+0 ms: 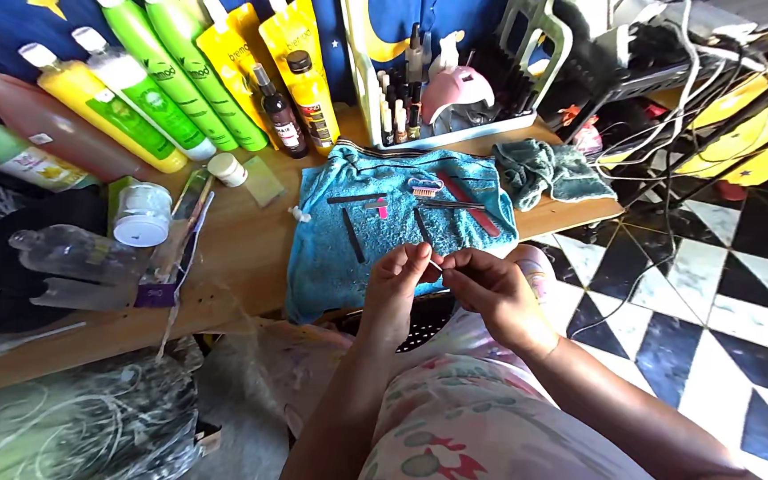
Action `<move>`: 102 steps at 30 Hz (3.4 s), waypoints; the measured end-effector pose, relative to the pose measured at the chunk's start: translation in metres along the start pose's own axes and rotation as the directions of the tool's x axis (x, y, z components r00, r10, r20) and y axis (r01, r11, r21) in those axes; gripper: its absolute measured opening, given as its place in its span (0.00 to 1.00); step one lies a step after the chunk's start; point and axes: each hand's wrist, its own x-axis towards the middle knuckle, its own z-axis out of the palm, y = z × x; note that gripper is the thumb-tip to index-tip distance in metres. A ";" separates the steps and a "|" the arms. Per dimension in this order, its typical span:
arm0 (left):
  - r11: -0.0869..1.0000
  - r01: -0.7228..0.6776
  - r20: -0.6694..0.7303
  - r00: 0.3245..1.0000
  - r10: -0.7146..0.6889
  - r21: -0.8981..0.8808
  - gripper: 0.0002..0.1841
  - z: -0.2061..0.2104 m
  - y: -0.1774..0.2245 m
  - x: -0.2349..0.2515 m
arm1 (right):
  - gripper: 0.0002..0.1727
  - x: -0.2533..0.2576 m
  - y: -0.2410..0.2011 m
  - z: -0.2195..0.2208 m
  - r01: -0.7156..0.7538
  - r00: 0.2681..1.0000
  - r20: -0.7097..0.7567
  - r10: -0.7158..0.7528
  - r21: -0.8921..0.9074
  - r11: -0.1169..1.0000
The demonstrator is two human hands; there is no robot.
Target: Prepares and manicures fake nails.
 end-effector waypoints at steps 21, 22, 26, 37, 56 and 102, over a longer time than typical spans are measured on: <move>0.997 -0.050 -0.094 0.994 0.055 0.056 0.04 -0.002 -0.007 -0.005 | 0.07 -0.002 0.010 0.000 0.133 0.989 -0.033 -0.145 -0.249 0.959; 0.993 -0.071 -0.118 0.990 0.082 0.095 0.04 -0.002 -0.008 -0.004 | 0.08 -0.001 0.011 0.001 0.158 0.985 -0.020 -0.173 -0.315 0.936; 0.976 -0.112 -0.195 0.970 0.148 0.186 0.06 -0.007 -0.012 -0.002 | 0.12 0.002 0.015 -0.006 0.211 0.977 0.089 -0.193 -0.522 0.826; 1.000 -0.015 -0.191 0.981 0.018 0.017 0.05 -0.006 -0.015 -0.007 | 0.03 0.012 0.001 -0.038 0.116 0.983 -0.149 -0.106 0.062 0.991; 0.033 -0.312 0.312 0.950 -0.007 0.950 0.62 -0.050 -0.049 0.086 | 0.22 0.056 0.063 -0.045 0.194 0.972 0.110 -0.206 -0.872 0.449; -0.107 -0.312 0.312 0.950 -0.017 0.944 0.63 -0.054 -0.061 0.083 | 0.32 0.055 0.067 -0.015 0.206 0.978 0.201 -0.058 -0.975 0.081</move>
